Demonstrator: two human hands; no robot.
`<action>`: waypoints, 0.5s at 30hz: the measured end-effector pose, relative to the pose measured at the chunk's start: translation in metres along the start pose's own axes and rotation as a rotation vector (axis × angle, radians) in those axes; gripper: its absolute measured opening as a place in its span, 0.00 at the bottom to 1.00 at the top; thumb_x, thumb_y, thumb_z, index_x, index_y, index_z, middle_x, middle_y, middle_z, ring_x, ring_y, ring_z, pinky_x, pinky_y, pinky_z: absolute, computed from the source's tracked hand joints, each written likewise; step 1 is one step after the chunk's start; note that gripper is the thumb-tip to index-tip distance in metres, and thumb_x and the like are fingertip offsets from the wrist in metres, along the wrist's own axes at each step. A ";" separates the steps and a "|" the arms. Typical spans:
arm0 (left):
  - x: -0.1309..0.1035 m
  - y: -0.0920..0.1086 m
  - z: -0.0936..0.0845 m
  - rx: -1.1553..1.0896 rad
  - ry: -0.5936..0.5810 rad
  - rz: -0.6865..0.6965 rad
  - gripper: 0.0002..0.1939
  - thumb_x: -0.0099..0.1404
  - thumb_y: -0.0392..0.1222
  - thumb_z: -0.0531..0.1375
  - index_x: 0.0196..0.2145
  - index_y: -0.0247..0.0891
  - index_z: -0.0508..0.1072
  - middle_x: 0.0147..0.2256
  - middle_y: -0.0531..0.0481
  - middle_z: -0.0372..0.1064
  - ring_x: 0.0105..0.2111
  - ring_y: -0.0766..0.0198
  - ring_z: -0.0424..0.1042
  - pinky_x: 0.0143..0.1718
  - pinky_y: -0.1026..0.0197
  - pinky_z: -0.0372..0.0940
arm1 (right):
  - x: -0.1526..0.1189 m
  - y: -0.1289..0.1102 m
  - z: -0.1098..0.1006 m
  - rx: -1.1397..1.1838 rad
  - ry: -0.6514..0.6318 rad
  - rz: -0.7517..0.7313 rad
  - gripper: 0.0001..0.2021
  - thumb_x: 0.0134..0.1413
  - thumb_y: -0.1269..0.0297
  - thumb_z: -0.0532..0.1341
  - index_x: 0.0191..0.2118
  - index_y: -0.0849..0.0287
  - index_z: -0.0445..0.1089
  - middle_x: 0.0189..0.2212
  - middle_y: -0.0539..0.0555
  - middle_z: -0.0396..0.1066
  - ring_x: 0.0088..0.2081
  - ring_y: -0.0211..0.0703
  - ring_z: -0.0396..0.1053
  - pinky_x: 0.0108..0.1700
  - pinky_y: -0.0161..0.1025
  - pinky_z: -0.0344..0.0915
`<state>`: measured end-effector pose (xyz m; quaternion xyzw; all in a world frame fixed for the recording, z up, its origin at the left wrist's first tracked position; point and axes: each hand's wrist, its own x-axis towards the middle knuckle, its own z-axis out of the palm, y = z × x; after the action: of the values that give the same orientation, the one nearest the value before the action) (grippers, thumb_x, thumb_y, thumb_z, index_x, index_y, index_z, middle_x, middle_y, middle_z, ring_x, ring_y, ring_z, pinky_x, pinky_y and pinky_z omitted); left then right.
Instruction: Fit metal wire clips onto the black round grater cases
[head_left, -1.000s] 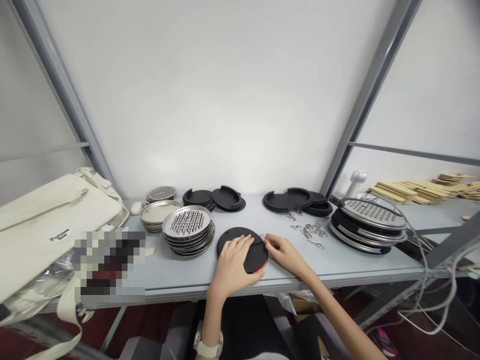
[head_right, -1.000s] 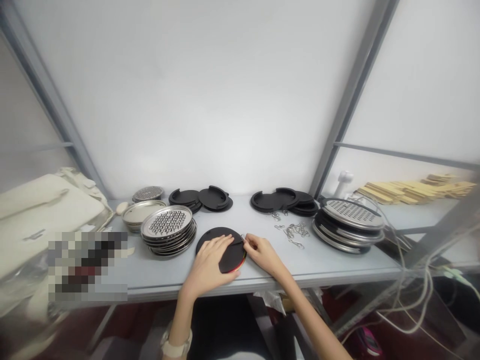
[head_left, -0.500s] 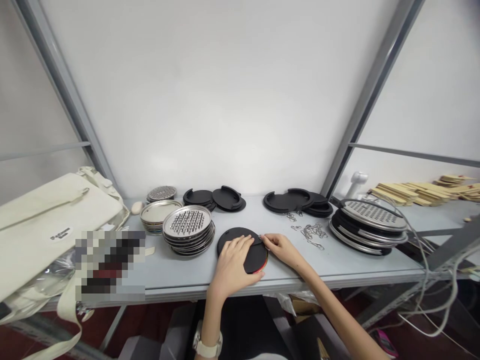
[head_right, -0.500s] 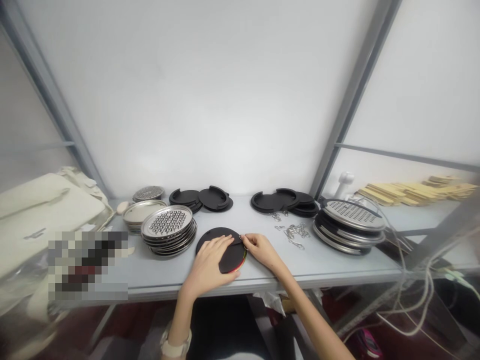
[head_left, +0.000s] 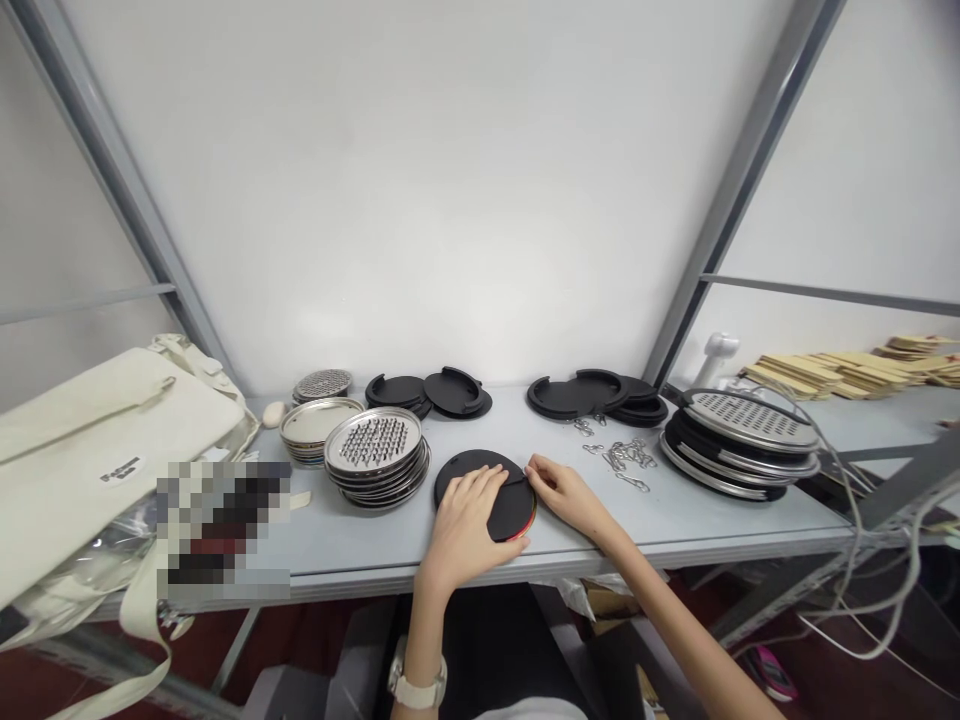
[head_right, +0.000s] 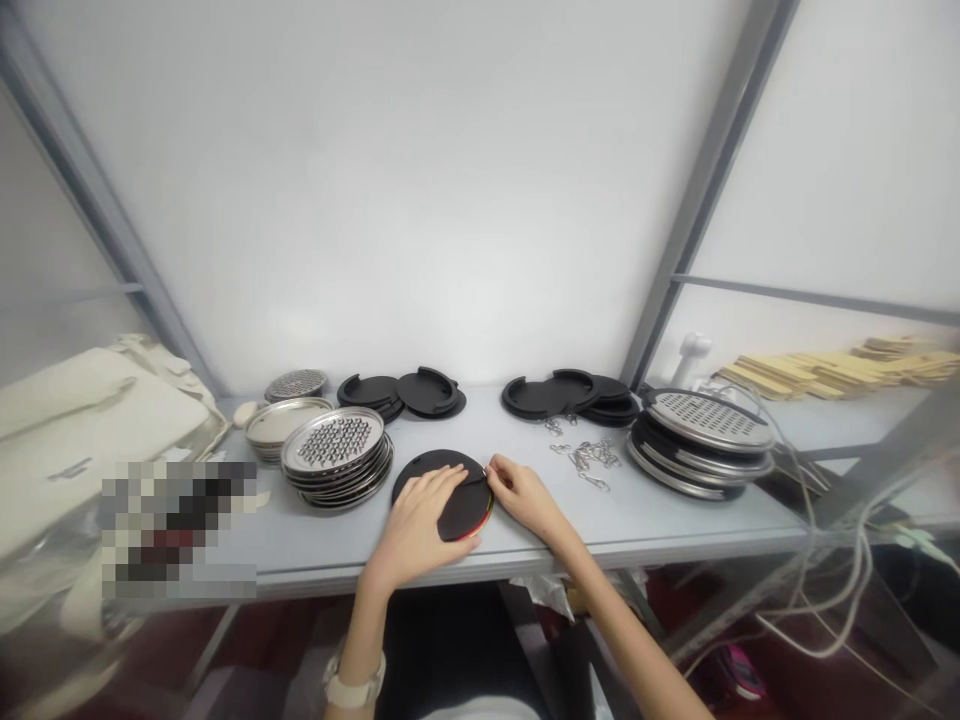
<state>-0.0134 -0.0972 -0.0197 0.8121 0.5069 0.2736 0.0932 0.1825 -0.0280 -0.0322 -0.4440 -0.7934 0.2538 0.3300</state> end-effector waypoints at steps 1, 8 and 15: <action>0.000 0.000 0.000 0.000 0.001 0.000 0.38 0.54 0.52 0.64 0.61 0.49 0.56 0.61 0.52 0.55 0.61 0.52 0.53 0.62 0.45 0.47 | 0.000 0.000 0.000 -0.014 -0.003 -0.004 0.13 0.62 0.58 0.48 0.27 0.56 0.54 0.19 0.44 0.56 0.24 0.35 0.55 0.28 0.33 0.51; 0.000 0.001 0.000 -0.001 0.010 0.005 0.39 0.53 0.52 0.64 0.61 0.48 0.57 0.61 0.52 0.56 0.61 0.52 0.53 0.62 0.46 0.47 | -0.001 -0.003 -0.002 -0.062 -0.005 -0.013 0.16 0.63 0.57 0.47 0.25 0.56 0.52 0.19 0.44 0.55 0.23 0.36 0.55 0.28 0.33 0.50; 0.000 0.001 -0.001 0.010 0.002 0.004 0.38 0.54 0.52 0.64 0.61 0.47 0.57 0.61 0.52 0.55 0.61 0.53 0.53 0.62 0.46 0.47 | 0.006 -0.005 0.000 -0.163 0.010 0.020 0.16 0.62 0.58 0.47 0.23 0.56 0.54 0.18 0.46 0.58 0.23 0.37 0.58 0.27 0.33 0.50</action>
<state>-0.0132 -0.0977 -0.0187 0.8134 0.5067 0.2719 0.0879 0.1774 -0.0255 -0.0268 -0.4787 -0.8053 0.1896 0.2940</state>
